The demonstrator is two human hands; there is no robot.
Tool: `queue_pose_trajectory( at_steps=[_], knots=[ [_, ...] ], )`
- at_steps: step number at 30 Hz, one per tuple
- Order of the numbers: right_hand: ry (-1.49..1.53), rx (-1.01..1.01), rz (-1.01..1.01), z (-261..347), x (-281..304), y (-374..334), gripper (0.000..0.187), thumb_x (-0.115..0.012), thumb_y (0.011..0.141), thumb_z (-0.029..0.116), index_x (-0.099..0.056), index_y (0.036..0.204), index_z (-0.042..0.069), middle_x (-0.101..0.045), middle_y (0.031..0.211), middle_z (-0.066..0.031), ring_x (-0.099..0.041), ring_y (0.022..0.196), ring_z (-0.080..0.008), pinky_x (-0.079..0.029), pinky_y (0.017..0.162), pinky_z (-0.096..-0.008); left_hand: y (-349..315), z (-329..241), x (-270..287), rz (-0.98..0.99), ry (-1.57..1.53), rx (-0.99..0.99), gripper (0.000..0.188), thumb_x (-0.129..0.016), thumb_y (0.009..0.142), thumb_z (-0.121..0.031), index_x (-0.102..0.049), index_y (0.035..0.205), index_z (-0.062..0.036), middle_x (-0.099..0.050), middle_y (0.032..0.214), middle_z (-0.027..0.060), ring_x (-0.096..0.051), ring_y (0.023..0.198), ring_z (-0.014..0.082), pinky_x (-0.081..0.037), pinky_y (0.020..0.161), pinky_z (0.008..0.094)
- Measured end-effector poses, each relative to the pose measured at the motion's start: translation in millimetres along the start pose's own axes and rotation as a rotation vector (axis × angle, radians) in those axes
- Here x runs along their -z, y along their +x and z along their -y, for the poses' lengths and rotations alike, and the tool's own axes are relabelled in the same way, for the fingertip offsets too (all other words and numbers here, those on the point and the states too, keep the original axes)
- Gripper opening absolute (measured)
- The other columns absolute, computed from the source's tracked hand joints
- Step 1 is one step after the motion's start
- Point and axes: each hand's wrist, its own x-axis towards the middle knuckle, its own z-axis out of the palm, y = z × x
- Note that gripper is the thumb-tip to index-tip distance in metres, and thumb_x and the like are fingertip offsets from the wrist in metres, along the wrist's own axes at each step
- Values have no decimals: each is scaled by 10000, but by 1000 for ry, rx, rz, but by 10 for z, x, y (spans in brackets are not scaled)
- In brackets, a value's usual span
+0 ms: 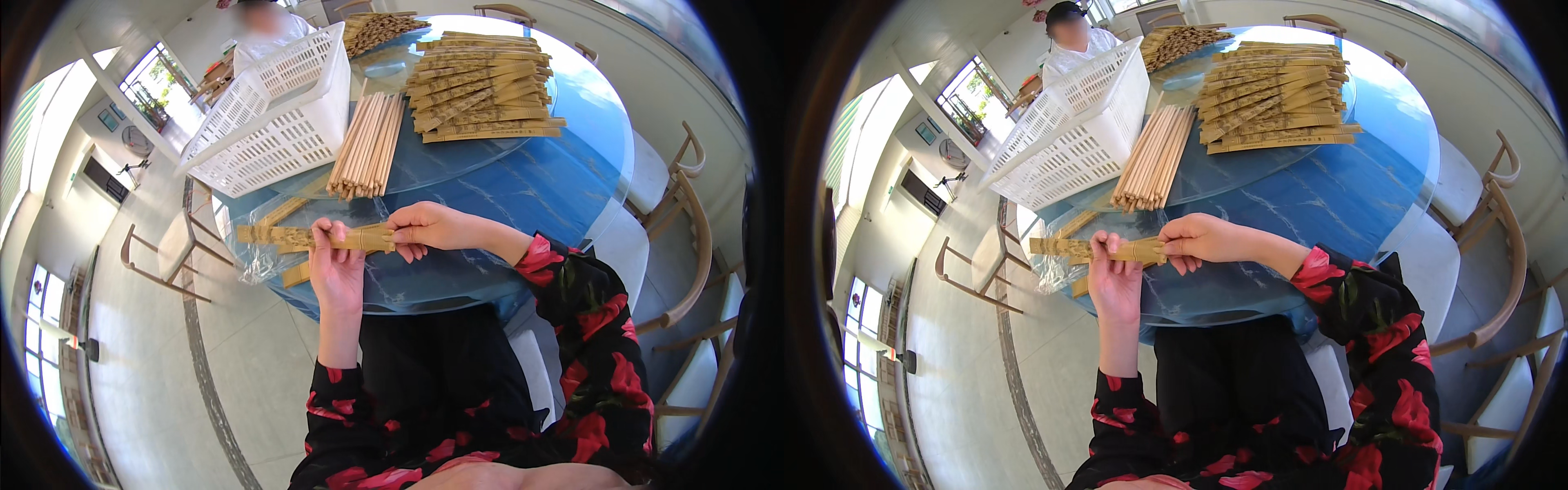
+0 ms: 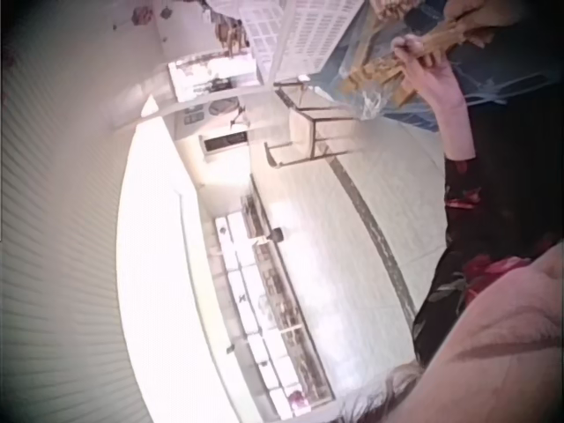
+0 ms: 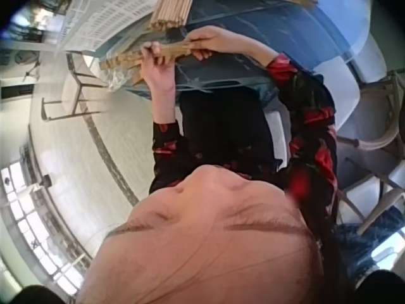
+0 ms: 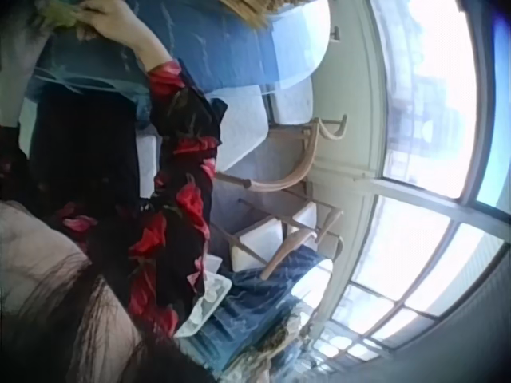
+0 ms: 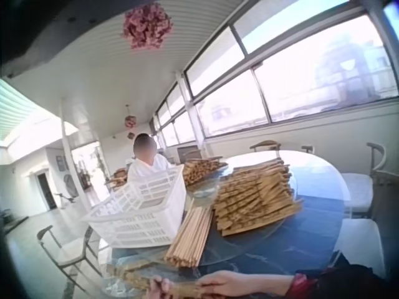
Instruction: The person repeatedly picks up flat bamboo strips and thin bamboo sticks from a table, inserts the sticks into slots on the strips, and places the assembled units into a growing stack. The process is continuous and repetitive throughout the clip.
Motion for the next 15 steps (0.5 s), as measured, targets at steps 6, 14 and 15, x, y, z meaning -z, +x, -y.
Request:
queue_pose_trajectory(
  at_steps=[6, 14, 15],
  knots=[
    [-9, -32, -42, 91, -22, -15, 243, -465, 1071, 172, -637, 1017, 10, -657, 775, -20, -586, 685, -75, -484, 635, -228, -4, 11, -64, -24, 44, 33, 243, -440, 1091, -328, -537, 1140, -111, -566, 1133, 23, -436, 726, 87, -428, 701, 253],
    [122, -39, -219, 89, -46, 47, 275, -515, 1064, 294, -600, 1065, 32, -634, 748, -16, -576, 632, -67, -457, 587, -208, 7, 37, -133, -37, 327, 71, 384, -473, 1075, -360, -503, 1340, -84, -592, 1217, 52, -497, 861, 97, -421, 781, 261],
    [139, -51, -287, 53, -29, 64, 249, -531, 1058, 281, -609, 1022, 48, -622, 728, 2, -543, 607, -48, -421, 558, -201, -5, 39, -104, -14, 362, 99, 391, -474, 1074, -359, -485, 1360, -93, -588, 1212, 44, -497, 879, 100, -423, 784, 263]
  ],
)
